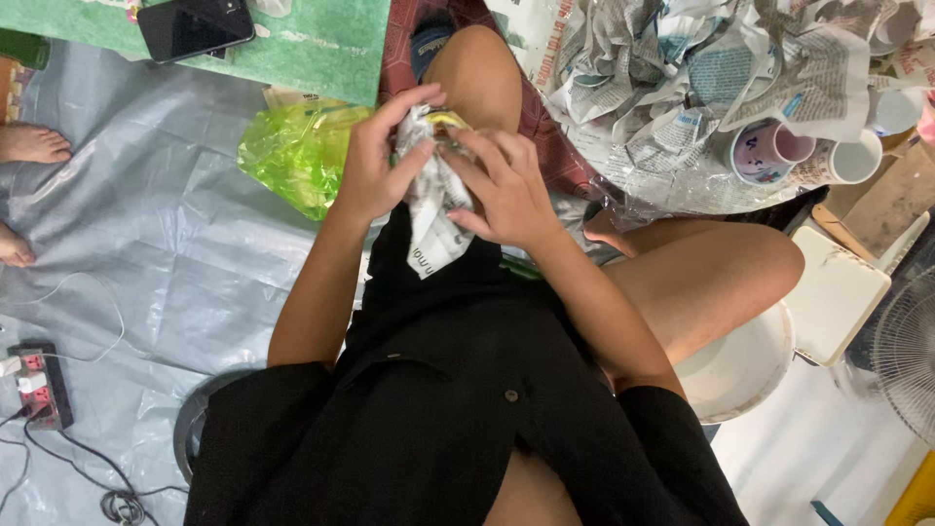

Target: The person sits cross-legged and wraps various ceramic items, including cups, saucers, and bowls, in newspaper. They fold the paper around each item and place the wrapped bundles into a white plastic crate. The process is repeated for multiple items throughout the clip.

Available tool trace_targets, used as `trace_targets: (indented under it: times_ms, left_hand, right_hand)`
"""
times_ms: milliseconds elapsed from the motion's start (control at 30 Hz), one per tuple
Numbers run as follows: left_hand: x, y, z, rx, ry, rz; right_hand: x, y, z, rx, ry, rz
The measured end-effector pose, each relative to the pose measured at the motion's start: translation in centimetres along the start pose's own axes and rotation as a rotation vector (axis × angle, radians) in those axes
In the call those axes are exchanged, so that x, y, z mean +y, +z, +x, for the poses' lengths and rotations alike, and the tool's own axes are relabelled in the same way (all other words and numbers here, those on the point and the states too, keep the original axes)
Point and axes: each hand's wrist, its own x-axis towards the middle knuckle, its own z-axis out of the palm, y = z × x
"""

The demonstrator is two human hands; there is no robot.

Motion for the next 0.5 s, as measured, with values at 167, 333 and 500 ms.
trace_targets:
  times_ms: [167, 333, 500]
  left_hand:
    - [1.1, 0.3, 0.3, -0.106, -0.05, 0.015]
    - [0.6, 0.9, 0.4, -0.063, -0.09, 0.071]
    - [-0.4, 1.5, -0.3, 0.022, -0.083, 0.05]
  right_hand:
    - [1.9, -0.6, -0.2, -0.059, -0.051, 0.177]
    - [2.4, 0.3, -1.2, 0.109, -0.3, 0.238]
    - [1.2, 2.6, -1.7, 0.083, -0.439, -0.086]
